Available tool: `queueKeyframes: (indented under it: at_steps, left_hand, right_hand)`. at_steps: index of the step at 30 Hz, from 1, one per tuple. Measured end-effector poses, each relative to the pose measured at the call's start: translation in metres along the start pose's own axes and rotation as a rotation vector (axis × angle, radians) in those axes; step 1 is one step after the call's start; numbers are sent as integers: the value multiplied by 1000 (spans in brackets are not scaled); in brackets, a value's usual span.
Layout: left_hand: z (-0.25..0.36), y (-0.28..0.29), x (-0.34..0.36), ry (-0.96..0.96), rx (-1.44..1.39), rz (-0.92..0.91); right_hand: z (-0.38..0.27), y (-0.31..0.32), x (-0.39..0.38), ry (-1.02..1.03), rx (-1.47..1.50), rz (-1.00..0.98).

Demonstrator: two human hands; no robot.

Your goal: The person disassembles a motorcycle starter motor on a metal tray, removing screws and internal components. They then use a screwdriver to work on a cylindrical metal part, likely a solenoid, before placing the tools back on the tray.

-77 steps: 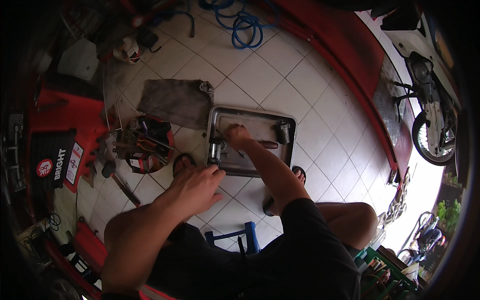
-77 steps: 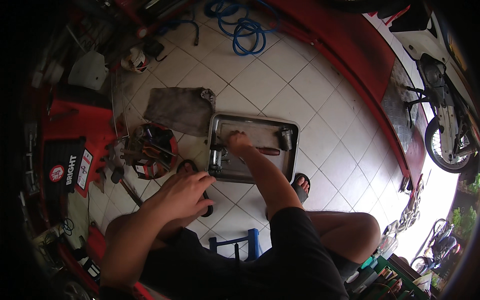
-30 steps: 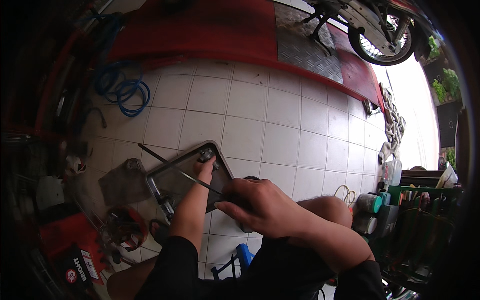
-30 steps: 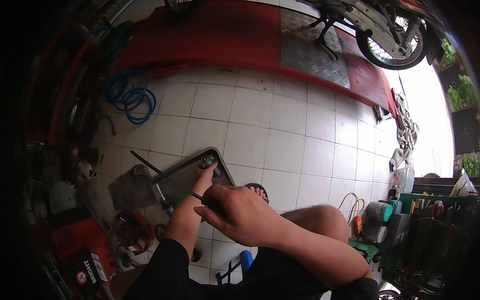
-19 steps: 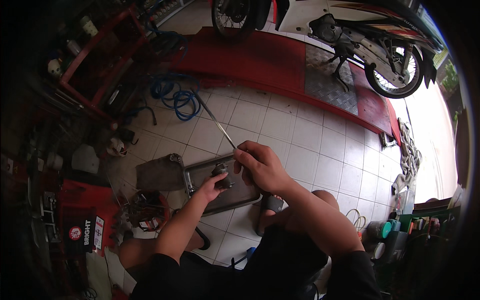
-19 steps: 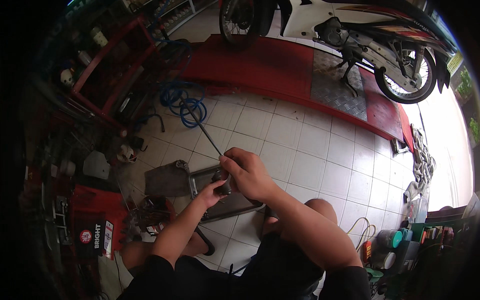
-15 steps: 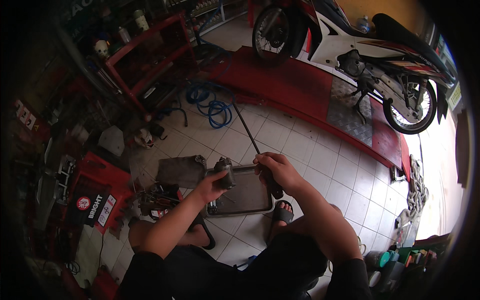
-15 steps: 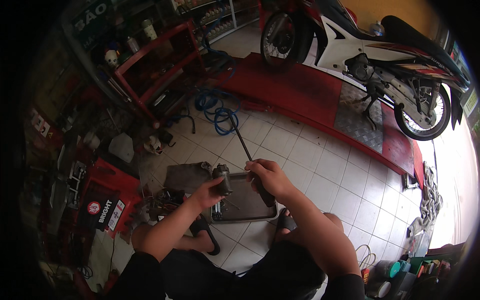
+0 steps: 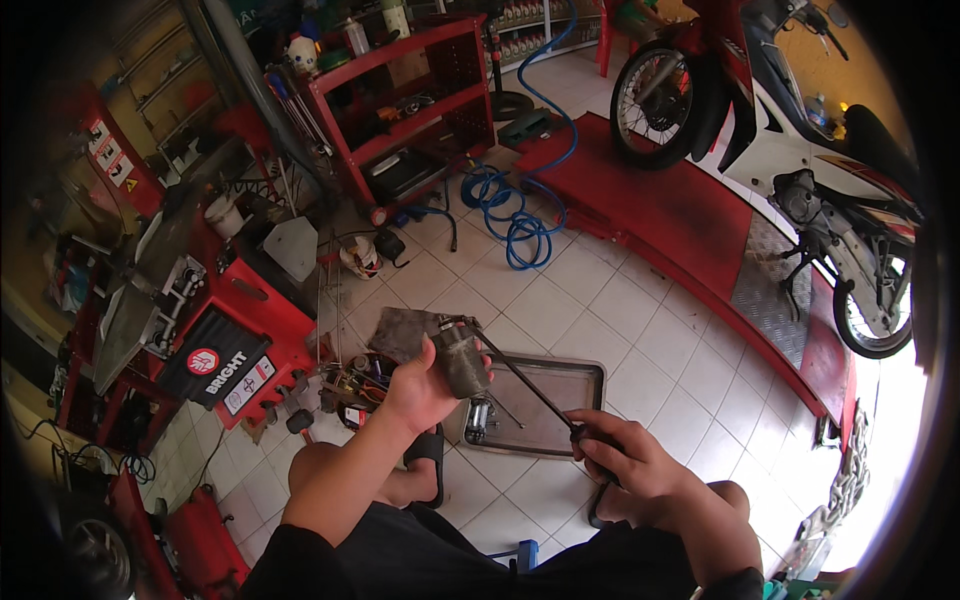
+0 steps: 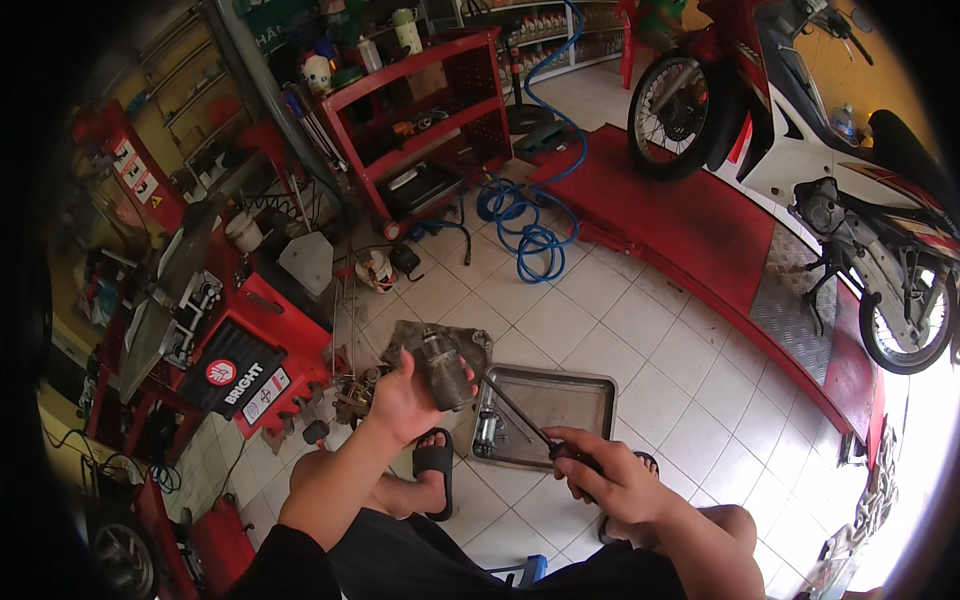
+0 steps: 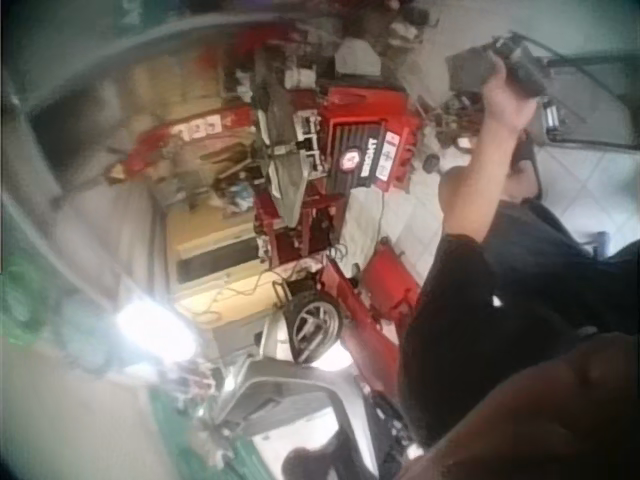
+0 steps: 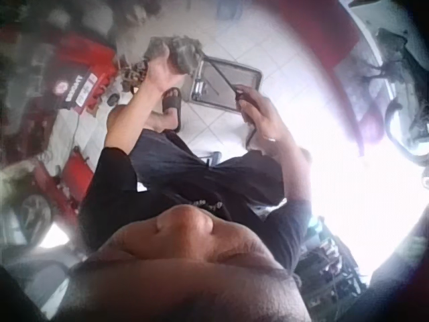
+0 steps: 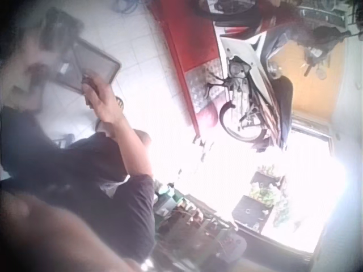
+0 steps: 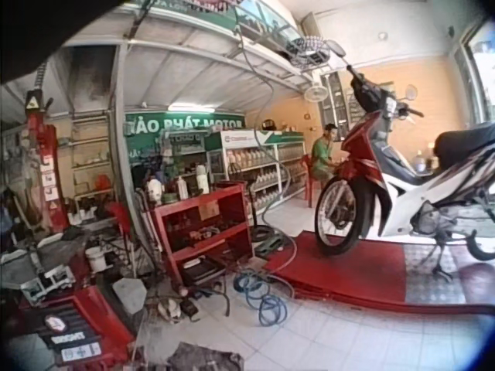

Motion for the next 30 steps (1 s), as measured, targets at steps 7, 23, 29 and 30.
queueKeyframes:
  at_steps: [7,23,29,30]
  left_hand:
    - [-6,17,26,68,-95,440]
    - [-20,28,41,-47,165,650]
    - [-19,30,40,-74,165,632]
    - [-19,30,41,-77,179,635]
  right_hand:
    - [8,1,4,-47,-3,-103]
    - [24,3,18,-50,143,-121]
    - [24,2,18,-35,136,-117]
    - [25,2,18,-26,130,-115]
Point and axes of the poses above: each hand's wrist, its own x-axis towards the middle knuckle, its own y-axis out of the back of the hand, z = x × y, the point moved 6 cm from there along x, towards the middle knuckle, and after that the axes turned 3 degrees about -y, right-handed, at the moved point
